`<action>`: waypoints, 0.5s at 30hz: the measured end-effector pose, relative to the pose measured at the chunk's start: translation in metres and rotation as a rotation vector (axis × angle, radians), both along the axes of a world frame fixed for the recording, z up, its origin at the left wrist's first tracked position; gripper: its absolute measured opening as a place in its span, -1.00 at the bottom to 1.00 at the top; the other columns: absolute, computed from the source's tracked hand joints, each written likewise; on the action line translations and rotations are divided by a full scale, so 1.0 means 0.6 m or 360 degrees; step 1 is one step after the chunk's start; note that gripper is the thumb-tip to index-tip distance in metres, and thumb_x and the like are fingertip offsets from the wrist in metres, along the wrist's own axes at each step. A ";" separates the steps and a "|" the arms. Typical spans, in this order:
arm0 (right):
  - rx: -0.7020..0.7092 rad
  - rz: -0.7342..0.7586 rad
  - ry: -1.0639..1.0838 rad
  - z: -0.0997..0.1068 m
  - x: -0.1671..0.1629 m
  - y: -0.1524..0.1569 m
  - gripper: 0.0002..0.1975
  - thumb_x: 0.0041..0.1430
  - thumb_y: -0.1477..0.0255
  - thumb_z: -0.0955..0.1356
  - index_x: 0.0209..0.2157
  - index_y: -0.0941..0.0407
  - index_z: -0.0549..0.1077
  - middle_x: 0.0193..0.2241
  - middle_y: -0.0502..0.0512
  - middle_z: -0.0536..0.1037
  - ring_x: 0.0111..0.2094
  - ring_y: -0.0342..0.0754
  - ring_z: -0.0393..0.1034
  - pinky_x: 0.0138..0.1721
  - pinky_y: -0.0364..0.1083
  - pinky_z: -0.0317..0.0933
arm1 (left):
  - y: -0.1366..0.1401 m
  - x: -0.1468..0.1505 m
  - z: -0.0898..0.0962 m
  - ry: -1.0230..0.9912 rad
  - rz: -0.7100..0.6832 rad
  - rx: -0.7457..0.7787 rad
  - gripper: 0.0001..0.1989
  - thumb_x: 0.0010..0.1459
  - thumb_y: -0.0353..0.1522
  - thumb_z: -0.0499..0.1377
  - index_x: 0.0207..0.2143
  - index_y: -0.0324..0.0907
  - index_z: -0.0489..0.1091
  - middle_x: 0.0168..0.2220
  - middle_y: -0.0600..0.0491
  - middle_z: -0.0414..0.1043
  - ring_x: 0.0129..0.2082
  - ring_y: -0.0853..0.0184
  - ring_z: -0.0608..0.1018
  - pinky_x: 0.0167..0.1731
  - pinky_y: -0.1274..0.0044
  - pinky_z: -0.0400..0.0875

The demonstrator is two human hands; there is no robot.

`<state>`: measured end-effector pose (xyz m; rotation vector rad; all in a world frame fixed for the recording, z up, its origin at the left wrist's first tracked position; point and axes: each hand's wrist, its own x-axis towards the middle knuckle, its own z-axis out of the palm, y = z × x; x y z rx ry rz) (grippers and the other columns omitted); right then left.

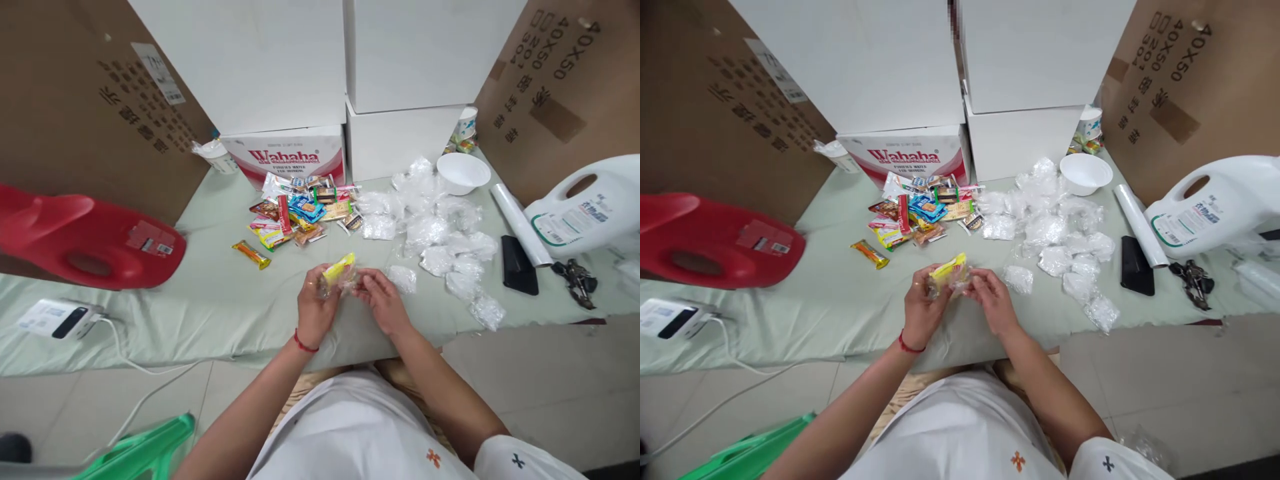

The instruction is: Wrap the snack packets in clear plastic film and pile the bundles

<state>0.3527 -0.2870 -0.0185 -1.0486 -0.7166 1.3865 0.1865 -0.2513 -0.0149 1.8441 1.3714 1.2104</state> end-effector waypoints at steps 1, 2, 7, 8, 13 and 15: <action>-0.0116 -0.0064 0.0208 0.007 0.001 -0.009 -0.60 0.18 0.00 0.46 -0.12 -0.02 0.57 -0.25 0.03 0.56 -0.19 -0.02 0.49 -0.05 0.04 0.43 | -0.005 0.005 0.005 0.0089 -0.0080 0.0230 -0.73 0.24 -0.36 0.20 0.00 -0.09 0.34 0.01 -0.04 0.54 -0.03 0.26 0.59 -0.04 0.40 0.47; -0.0200 -0.0097 0.0371 0.014 0.002 -0.017 -0.54 0.14 -0.06 0.47 -0.13 0.00 0.56 -0.27 0.04 0.58 -0.21 0.00 0.50 -0.07 0.04 0.44 | -0.009 0.011 0.008 0.0191 -0.0180 0.0445 -0.76 0.27 -0.41 0.17 -0.01 -0.09 0.36 0.06 -0.07 0.54 0.05 0.24 0.56 0.02 0.37 0.44; -0.0249 -0.0073 0.0516 0.046 0.024 -0.036 -0.49 0.00 -0.02 0.55 -0.15 0.04 0.57 -0.14 0.10 0.64 -0.11 0.07 0.53 -0.10 0.00 0.45 | -0.015 0.049 0.019 0.0572 -0.0725 0.0954 -0.70 0.29 -0.54 0.08 -0.04 -0.03 0.43 0.04 -0.02 0.61 0.18 0.21 0.52 0.15 0.22 0.32; -0.0258 -0.0075 0.0468 0.048 0.033 -0.041 -0.50 -0.04 0.02 0.58 -0.17 0.04 0.56 -0.14 0.10 0.65 -0.11 0.09 0.53 -0.10 0.00 0.46 | -0.016 0.057 0.022 0.0591 -0.0827 0.0943 -0.67 0.28 -0.55 0.08 -0.03 -0.02 0.43 0.05 -0.02 0.60 0.19 0.21 0.51 0.16 0.20 0.33; -0.0313 -0.0245 0.0090 0.054 0.119 -0.080 -0.45 0.00 0.07 0.57 -0.03 0.03 0.50 -0.14 0.14 0.65 -0.16 0.12 0.57 -0.14 0.06 0.48 | -0.032 0.062 0.030 0.0587 -0.1114 0.0740 -0.44 0.18 -0.55 0.11 0.20 0.02 0.36 0.26 -0.12 0.41 0.36 0.09 0.33 0.26 0.11 0.34; -0.0242 -0.0425 -0.0164 0.065 0.185 -0.080 -0.46 0.06 0.10 0.55 0.02 0.01 0.47 -0.12 0.15 0.64 -0.17 0.11 0.58 -0.17 0.06 0.49 | -0.037 0.037 0.022 0.0593 -0.0976 0.0706 -0.41 0.18 -0.55 0.13 0.24 0.03 0.33 0.24 -0.13 0.41 0.36 0.07 0.33 0.26 0.10 0.36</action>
